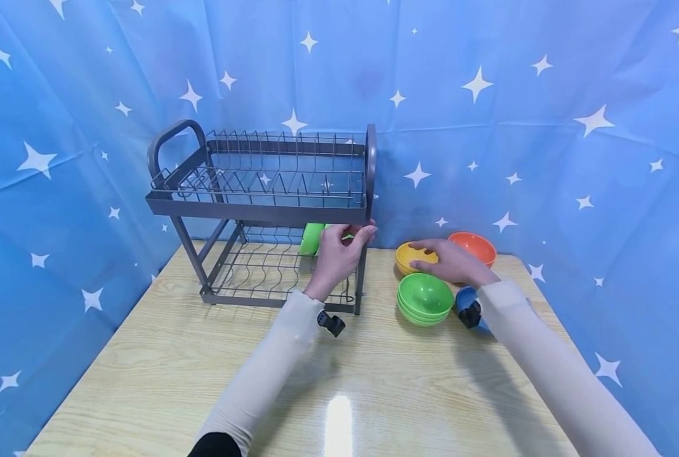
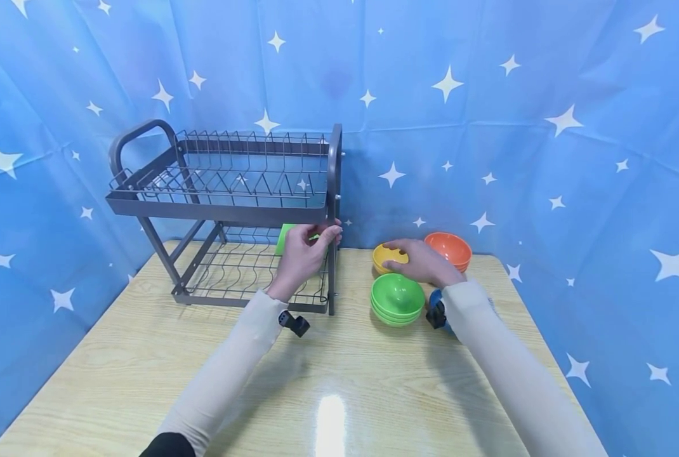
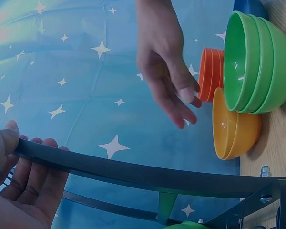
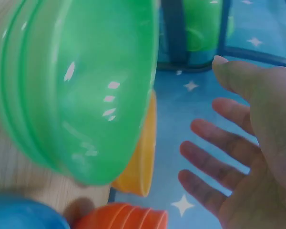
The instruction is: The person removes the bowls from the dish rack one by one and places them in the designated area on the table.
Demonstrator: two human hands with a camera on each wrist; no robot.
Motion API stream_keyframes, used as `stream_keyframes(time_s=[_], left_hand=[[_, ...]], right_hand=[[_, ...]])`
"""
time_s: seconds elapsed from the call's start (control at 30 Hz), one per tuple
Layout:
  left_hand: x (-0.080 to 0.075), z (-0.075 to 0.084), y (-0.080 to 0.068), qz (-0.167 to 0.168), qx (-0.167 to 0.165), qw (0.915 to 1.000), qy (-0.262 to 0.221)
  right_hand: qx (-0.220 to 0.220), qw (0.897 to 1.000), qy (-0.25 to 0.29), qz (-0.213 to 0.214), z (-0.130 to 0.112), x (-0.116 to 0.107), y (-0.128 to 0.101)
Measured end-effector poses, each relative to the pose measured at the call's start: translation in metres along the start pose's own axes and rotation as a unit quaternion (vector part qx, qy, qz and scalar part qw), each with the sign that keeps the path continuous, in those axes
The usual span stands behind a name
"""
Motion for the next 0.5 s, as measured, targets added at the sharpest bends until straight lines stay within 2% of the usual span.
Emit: stream_keyframes(time_s=[0.23,0.5], left_hand=[[0.000,-0.002,0.000,0.002,-0.004,1.0000,0.001],[0.000,-0.002,0.000,0.004,-0.005,1.0000,0.004]], right_hand=[[0.024,0.997,0.062,0.039,-0.007,-0.005,-0.011],[-0.003,0.985,0.137,0.105,-0.027,-0.009,-0.016]])
Point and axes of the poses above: each hand's wrist, its own y-axis towards the middle knuckle, its own x-axis out of the palm, z = x × y, the point moved 6 cm from there along y, towards the middle knuckle, and after that the axes turned 14 degrees about -x, right-handed, at the moved point
